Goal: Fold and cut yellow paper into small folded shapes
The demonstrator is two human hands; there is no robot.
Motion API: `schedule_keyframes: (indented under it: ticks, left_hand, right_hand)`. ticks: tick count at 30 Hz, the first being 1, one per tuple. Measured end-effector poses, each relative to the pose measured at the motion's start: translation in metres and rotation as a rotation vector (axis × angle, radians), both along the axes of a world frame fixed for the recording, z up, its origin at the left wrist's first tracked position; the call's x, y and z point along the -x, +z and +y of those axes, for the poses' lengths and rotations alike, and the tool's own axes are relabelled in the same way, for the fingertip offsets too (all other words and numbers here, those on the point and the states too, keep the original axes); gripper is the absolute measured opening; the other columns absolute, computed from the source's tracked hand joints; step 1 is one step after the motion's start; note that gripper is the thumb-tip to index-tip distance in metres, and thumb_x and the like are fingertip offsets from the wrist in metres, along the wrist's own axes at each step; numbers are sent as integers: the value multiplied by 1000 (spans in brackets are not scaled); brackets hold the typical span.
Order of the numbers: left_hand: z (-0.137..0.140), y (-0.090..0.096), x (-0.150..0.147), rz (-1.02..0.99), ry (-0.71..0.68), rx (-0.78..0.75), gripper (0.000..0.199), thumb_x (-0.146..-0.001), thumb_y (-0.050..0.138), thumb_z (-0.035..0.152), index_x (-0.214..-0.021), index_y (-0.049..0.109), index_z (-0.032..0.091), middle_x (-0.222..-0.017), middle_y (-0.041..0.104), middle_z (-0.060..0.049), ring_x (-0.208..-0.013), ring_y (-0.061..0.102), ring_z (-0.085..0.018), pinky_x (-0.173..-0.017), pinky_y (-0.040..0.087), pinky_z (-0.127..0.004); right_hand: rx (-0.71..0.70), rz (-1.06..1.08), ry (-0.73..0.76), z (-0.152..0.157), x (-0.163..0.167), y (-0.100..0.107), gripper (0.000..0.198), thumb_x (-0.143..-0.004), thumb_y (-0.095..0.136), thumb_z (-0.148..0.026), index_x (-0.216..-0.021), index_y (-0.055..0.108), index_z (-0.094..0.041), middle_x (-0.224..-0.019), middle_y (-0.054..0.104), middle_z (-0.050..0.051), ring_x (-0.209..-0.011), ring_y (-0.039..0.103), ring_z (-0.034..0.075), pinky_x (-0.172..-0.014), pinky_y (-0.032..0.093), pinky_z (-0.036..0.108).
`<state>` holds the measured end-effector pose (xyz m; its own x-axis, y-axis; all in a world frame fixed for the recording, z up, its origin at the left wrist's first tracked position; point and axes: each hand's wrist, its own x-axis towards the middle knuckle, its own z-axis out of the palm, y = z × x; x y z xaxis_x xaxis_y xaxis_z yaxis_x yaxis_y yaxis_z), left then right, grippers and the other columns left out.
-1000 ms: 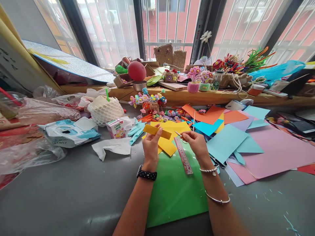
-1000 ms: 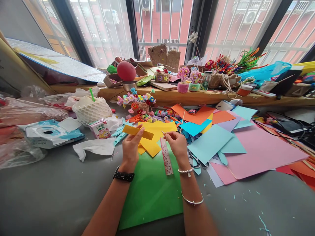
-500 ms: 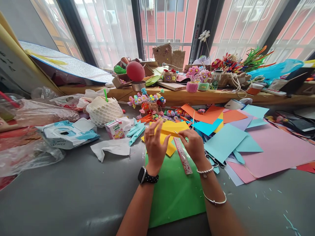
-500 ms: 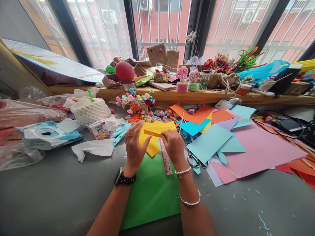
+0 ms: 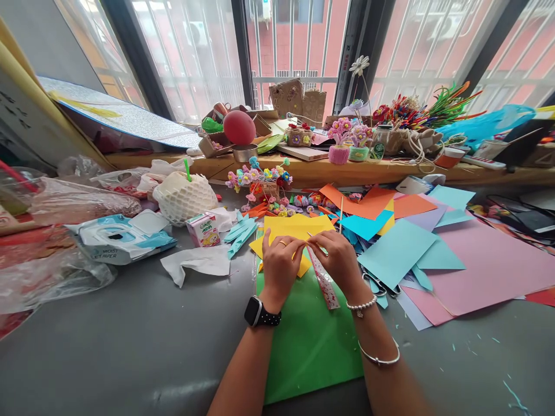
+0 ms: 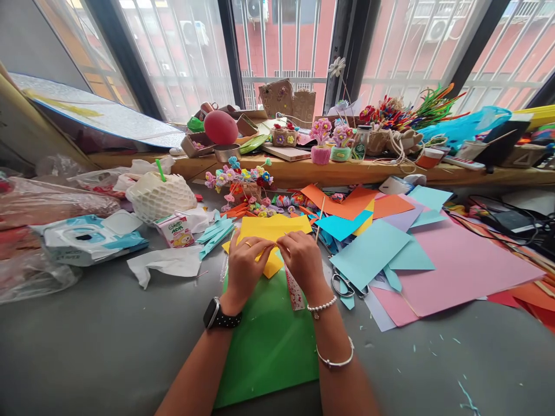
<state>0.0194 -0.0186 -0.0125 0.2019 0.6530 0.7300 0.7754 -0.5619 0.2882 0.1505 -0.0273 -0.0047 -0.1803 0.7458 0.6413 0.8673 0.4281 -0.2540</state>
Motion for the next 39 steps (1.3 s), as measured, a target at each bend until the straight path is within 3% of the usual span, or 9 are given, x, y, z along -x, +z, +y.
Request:
schedule_keyframes:
  ticks: [16,30,32,36,39]
  left_hand:
    - [8,2,7,-38,132,-42,13,-76,49,26,-73,60,22,-75,65,1,-74,57,-15,-95,23,-41]
    - [10,0,14,-99,320,-95,15,-77,46,23,-76,60,18,-75,64,-5,-73,57,-19,-90,31,-41]
    - [11,0,15,-117,277,-109,16,-78,44,22,-82,59,17,-79,63,-6,-78,56,-19,-89,33,-39]
    - [13,-1,10,-23,42,-90,24,-79,43,21,-100,54,18,-96,61,-6,-92,52,-19,-90,34,-37]
    - [14,-3,8,21,2,-44,21,-79,44,22,-96,56,19,-89,63,-5,-87,54,-18,-89,34,-37]
  right_hand:
    - [-104,178,-248,5,-5,-6,19,-79,46,-25,-77,62,-16,-76,64,6,-72,55,18,-64,39,28]
    - [-83,178,-364,6,-16,-6,19,-79,45,-23,-75,62,-15,-74,64,7,-69,55,19,-62,39,28]
    - [-63,157,-302,5,-16,-5,19,-79,44,-22,-76,62,-16,-74,63,7,-70,55,19,-63,39,28]
    - [-4,129,-128,4,-11,-3,17,-79,45,-21,-77,61,-17,-75,63,6,-72,55,18,-65,39,28]
    - [1,142,-79,4,-10,-1,17,-79,45,-23,-77,61,-17,-75,63,6,-72,55,18,-65,40,27]
